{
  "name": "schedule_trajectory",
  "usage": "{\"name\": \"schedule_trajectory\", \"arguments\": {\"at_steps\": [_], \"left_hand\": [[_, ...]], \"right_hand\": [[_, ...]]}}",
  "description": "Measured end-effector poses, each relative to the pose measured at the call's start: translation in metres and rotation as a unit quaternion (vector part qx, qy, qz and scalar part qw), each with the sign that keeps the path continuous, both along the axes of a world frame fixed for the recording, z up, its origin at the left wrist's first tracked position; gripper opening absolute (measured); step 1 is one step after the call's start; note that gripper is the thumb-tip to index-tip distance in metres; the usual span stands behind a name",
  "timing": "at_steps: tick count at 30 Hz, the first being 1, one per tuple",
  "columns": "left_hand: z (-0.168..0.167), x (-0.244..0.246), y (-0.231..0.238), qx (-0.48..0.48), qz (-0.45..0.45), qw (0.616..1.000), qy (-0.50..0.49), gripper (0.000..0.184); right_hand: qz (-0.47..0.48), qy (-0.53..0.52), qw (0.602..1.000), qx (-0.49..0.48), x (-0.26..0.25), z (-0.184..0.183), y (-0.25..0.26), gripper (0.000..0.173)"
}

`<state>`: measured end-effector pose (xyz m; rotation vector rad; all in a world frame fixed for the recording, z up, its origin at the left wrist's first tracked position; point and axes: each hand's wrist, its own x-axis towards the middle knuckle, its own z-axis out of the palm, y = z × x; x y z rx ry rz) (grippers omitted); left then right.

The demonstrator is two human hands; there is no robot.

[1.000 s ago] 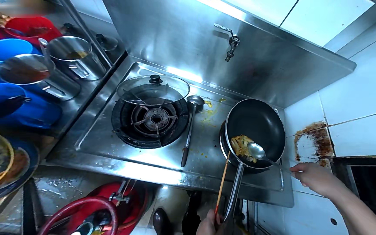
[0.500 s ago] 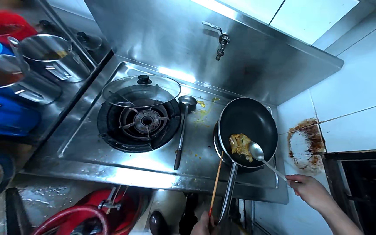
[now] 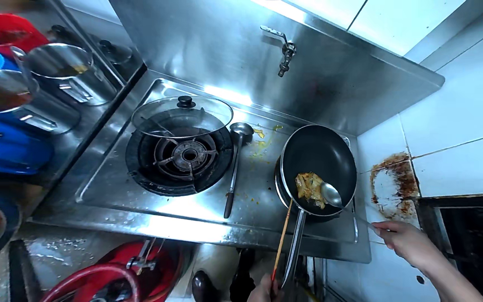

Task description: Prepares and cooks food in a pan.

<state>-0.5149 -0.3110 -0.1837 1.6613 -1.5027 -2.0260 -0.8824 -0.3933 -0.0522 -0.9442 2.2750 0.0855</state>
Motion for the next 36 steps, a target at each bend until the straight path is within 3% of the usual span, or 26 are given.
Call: {"name": "schedule_trajectory", "arguments": {"at_steps": [3, 10, 36], "left_hand": [[-0.001, 0.002, -0.001, 0.007, -0.001, 1.0, -0.001, 0.026], [-0.001, 0.004, -0.001, 0.005, 0.001, 1.0, -0.008, 0.026], [-0.002, 0.002, -0.001, 0.005, -0.005, 1.0, 0.006, 0.023]], "right_hand": [[-0.066, -0.034, 0.994, -0.085, 0.006, -0.002, 0.01, 0.025], [-0.012, -0.021, 0.999, -0.041, 0.03, -0.054, 0.022, 0.029], [0.03, 0.017, 0.999, 0.038, 0.025, -0.041, 0.0, 0.028]]}}
